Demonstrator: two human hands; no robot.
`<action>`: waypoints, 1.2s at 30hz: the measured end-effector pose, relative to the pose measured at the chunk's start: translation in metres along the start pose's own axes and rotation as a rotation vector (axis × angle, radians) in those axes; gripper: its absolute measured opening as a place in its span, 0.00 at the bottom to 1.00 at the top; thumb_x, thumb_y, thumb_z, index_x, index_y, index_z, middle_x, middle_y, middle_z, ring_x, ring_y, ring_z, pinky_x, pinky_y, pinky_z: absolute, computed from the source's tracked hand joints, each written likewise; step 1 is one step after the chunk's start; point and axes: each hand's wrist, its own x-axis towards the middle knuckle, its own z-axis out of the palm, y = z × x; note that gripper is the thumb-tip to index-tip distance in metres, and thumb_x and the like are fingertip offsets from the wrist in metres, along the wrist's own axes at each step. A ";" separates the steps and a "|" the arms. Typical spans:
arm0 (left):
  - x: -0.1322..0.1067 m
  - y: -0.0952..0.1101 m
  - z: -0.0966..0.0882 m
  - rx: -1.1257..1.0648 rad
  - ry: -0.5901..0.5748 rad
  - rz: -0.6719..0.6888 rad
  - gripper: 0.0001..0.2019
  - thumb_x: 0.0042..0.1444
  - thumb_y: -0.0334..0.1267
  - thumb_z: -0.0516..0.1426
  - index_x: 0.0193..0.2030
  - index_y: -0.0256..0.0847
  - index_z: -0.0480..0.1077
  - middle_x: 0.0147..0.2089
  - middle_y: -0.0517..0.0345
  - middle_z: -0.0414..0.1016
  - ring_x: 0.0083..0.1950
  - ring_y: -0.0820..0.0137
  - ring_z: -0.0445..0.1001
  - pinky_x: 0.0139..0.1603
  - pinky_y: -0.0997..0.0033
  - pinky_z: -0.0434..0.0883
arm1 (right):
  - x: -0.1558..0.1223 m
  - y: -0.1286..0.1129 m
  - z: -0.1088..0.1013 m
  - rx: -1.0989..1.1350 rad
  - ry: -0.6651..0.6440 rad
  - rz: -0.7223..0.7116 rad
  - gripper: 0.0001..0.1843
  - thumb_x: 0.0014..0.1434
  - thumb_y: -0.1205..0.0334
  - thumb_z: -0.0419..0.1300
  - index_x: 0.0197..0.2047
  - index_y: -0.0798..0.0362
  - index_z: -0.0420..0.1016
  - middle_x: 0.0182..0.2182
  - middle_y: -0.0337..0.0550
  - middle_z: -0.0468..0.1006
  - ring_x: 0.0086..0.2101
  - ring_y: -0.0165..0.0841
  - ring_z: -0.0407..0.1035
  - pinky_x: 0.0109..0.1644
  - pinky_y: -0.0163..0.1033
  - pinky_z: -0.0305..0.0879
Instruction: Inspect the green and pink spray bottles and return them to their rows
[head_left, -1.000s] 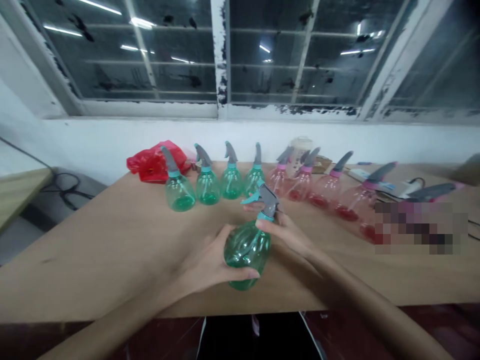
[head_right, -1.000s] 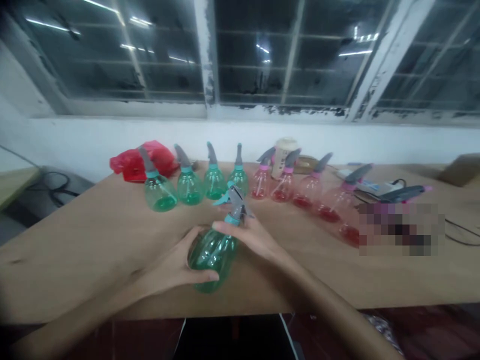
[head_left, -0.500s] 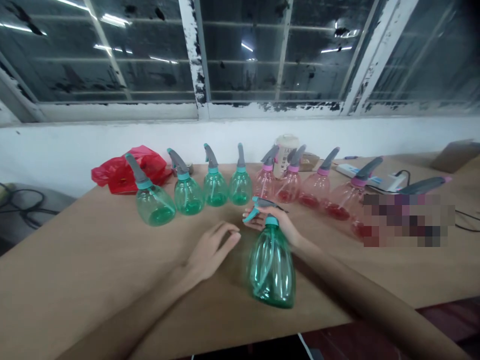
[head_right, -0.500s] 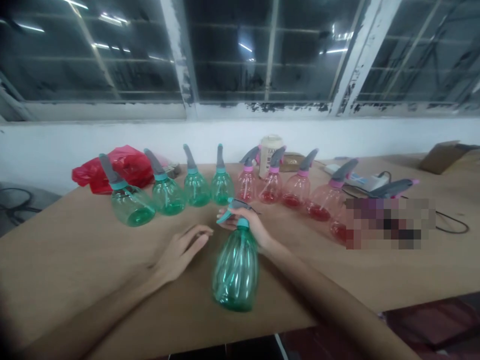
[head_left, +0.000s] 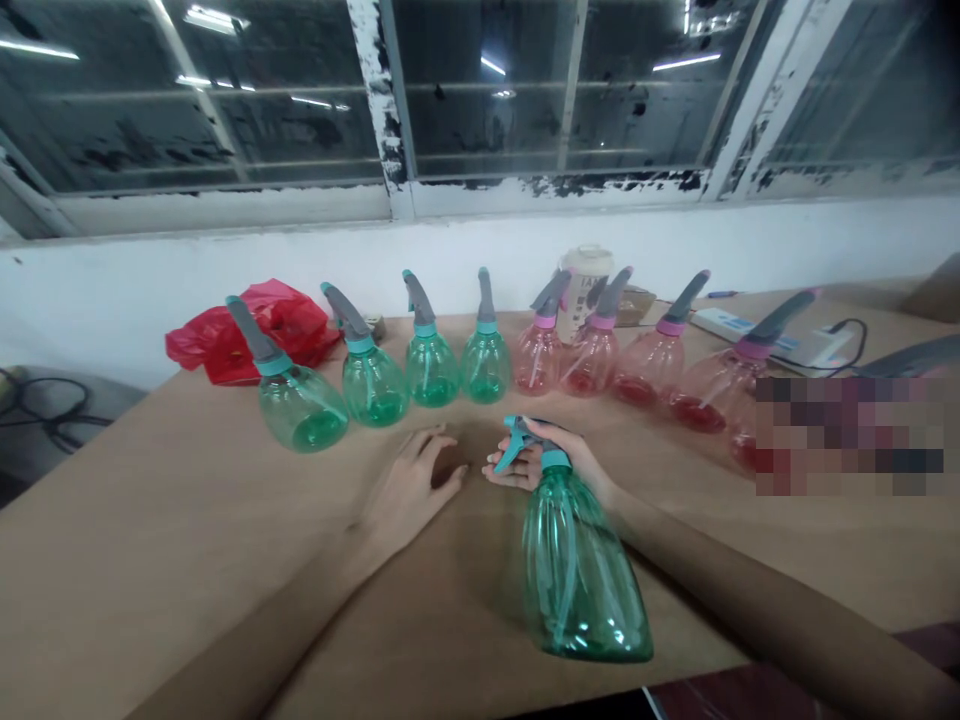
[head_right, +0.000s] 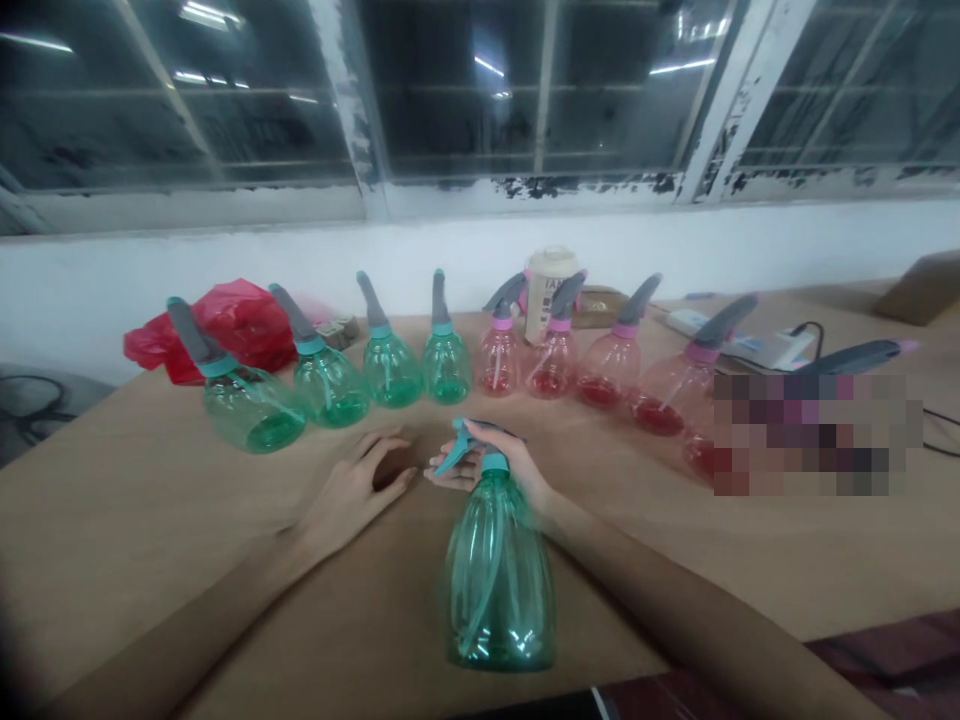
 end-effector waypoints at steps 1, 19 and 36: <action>0.000 -0.001 0.000 0.008 -0.005 -0.005 0.12 0.60 0.43 0.52 0.48 0.42 0.65 0.58 0.50 0.65 0.58 0.58 0.67 0.57 0.55 0.65 | 0.000 0.000 0.000 0.004 0.008 -0.004 0.16 0.56 0.52 0.59 0.34 0.58 0.75 0.28 0.46 0.78 0.37 0.38 0.75 0.54 0.51 0.64; -0.001 -0.006 0.002 0.110 -0.062 0.004 0.21 0.60 0.49 0.51 0.56 0.41 0.64 0.67 0.48 0.56 0.66 0.57 0.57 0.63 0.54 0.58 | -0.009 -0.001 0.005 -0.053 -0.112 0.087 0.19 0.58 0.49 0.57 0.32 0.58 0.75 0.29 0.45 0.77 0.38 0.36 0.74 0.55 0.49 0.63; 0.000 -0.004 0.000 0.108 -0.053 0.020 0.22 0.61 0.51 0.50 0.56 0.40 0.64 0.65 0.48 0.60 0.65 0.57 0.58 0.64 0.53 0.56 | -0.008 -0.002 0.003 -0.015 0.020 0.023 0.10 0.56 0.55 0.60 0.33 0.54 0.74 0.25 0.38 0.76 0.27 0.31 0.72 0.49 0.50 0.67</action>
